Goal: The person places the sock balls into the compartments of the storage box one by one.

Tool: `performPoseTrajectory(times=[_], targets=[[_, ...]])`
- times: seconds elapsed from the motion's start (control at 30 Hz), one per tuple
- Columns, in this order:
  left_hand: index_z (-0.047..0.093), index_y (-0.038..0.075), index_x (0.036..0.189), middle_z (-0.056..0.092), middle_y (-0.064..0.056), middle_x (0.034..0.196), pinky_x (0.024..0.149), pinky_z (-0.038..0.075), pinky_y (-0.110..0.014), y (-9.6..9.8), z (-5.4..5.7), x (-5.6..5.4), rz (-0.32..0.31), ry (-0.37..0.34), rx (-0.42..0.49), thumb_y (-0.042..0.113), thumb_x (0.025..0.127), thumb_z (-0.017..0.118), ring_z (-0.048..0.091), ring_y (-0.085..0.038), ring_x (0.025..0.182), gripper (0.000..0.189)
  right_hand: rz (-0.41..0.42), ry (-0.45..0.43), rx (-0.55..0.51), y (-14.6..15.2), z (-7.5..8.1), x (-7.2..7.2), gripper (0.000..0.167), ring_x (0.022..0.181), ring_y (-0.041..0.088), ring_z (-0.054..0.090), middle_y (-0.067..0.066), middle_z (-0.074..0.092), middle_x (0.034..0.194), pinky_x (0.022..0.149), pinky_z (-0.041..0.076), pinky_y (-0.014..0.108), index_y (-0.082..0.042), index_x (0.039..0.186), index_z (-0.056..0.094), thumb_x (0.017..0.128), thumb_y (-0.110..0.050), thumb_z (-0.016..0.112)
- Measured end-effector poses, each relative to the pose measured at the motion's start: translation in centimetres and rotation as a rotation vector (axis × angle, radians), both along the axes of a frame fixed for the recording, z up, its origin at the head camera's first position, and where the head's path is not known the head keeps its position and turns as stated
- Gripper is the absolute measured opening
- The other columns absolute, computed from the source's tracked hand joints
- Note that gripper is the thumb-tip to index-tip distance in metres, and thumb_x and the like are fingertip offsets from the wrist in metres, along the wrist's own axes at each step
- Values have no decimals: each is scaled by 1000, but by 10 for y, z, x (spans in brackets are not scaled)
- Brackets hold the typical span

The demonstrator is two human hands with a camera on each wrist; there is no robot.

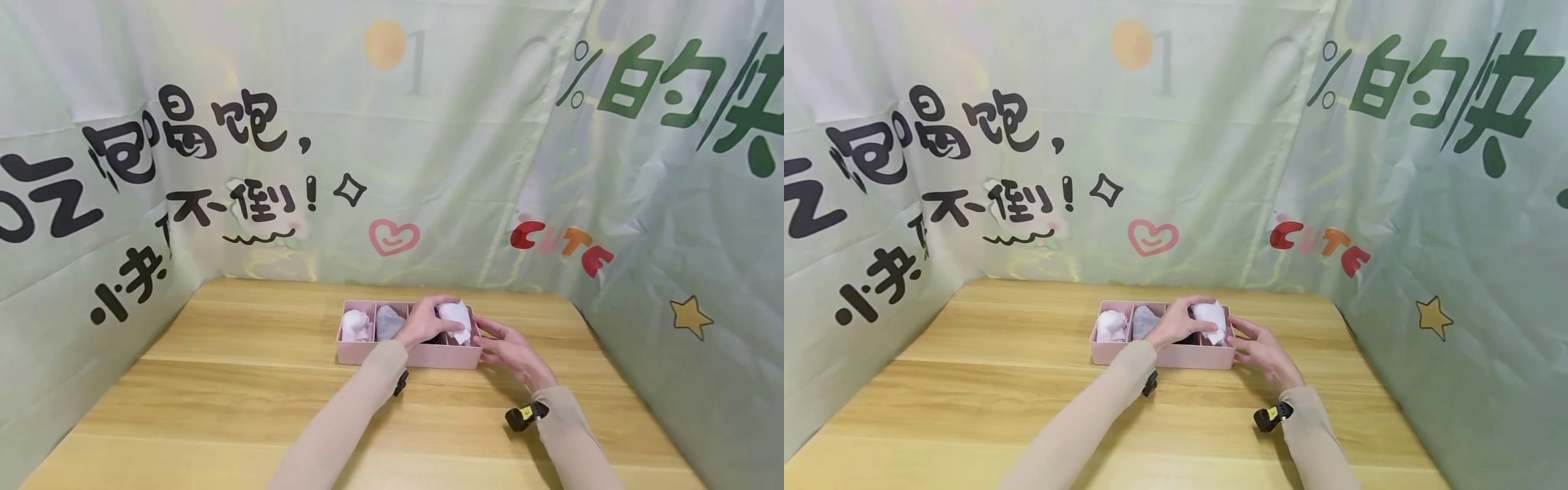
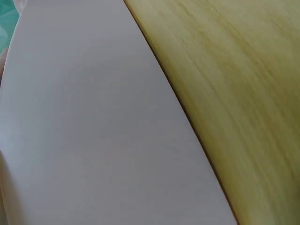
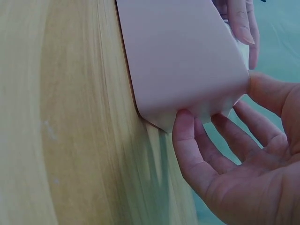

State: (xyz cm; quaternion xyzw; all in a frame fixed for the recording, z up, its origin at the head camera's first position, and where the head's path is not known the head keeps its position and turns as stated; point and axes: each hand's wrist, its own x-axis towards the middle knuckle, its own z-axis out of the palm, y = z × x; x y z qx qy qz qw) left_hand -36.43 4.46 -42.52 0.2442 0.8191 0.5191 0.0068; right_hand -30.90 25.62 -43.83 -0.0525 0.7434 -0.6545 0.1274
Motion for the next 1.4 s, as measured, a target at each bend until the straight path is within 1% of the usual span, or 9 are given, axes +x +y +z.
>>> performPoseTrajectory(times=[0.17, 0.27, 0.43, 0.6, 0.87, 1.03, 1.13, 1.3, 1.4], targets=[[60, 16, 135, 63, -4, 133, 91, 51, -27, -1, -5, -1, -111, -21, 22, 15, 87, 75, 62, -18, 113, 50, 10, 6, 6, 1, -2, -1, 65, 117, 18, 56, 19, 21, 161, 93, 53, 35, -3, 154, 27, 97, -10, 59], [59, 17, 137, 60, -3, 138, 98, 49, -29, -3, -7, -1, -115, -23, 9, 11, 91, 70, 57, -20, 123, 48, 12, 5, 8, 1, -4, -1, 65, 118, 18, 55, 19, 21, 161, 92, 53, 34, -3, 154, 27, 98, -9, 59], [62, 18, 133, 65, -6, 130, 93, 51, -27, -7, -5, -2, -66, -9, 4, 3, 90, 66, 60, -21, 118, 45, 14, 10, -5, -1, -4, -3, 64, 117, 18, 56, 18, 22, 161, 91, 53, 33, -3, 154, 27, 98, -7, 57], [65, 13, 129, 67, -11, 124, 93, 51, -25, -12, -4, -5, -50, 6, 65, -3, 90, 63, 63, -23, 114, 42, 6, 4, -14, 0, -4, -4, 63, 118, 19, 56, 18, 21, 161, 91, 53, 33, -3, 154, 27, 98, -4, 55], [65, 9, 127, 68, -15, 123, 83, 55, -23, -26, -3, -3, -70, -3, 111, -4, 92, 61, 65, -23, 111, 37, 0, 8, 26, 0, -2, -2, 63, 122, 24, 53, 19, 21, 161, 93, 53, 36, -3, 154, 27, 98, -4, 55], [66, 5, 124, 69, -18, 118, 79, 57, -31, -33, 0, 0, -80, -11, 157, -4, 92, 60, 67, -30, 104, 34, -4, 13, 34, 1, 2, 2, 62, 127, 31, 50, 21, 20, 161, 98, 51, 41, -1, 153, 27, 98, -6, 54], [66, 4, 124, 69, -19, 117, 80, 57, -35, -40, 2, 2, -100, -11, 166, -3, 93, 60, 67, -33, 104, 32, -10, 10, 42, 1, 5, 4, 62, 127, 31, 50, 21, 22, 160, 99, 50, 43, -1, 153, 27, 99, -8, 55], [66, 4, 124, 69, -17, 118, 84, 56, -36, -56, 2, 7, -117, 15, 141, 4, 96, 60, 67, -28, 106, 29, -37, 47, 82, -2, 8, 7, 59, 125, 30, 53, 25, 32, 155, 97, 51, 37, 0, 152, 29, 100, -13, 54], [68, 6, 121, 71, -11, 116, 86, 55, -31, -66, 0, 8, -82, 64, 99, 8, 96, 61, 67, -20, 104, 26, -83, 115, 130, -6, 11, 9, 56, 127, 35, 53, 26, 40, 150, 96, 50, 31, 1, 150, 34, 100, -14, 55]])
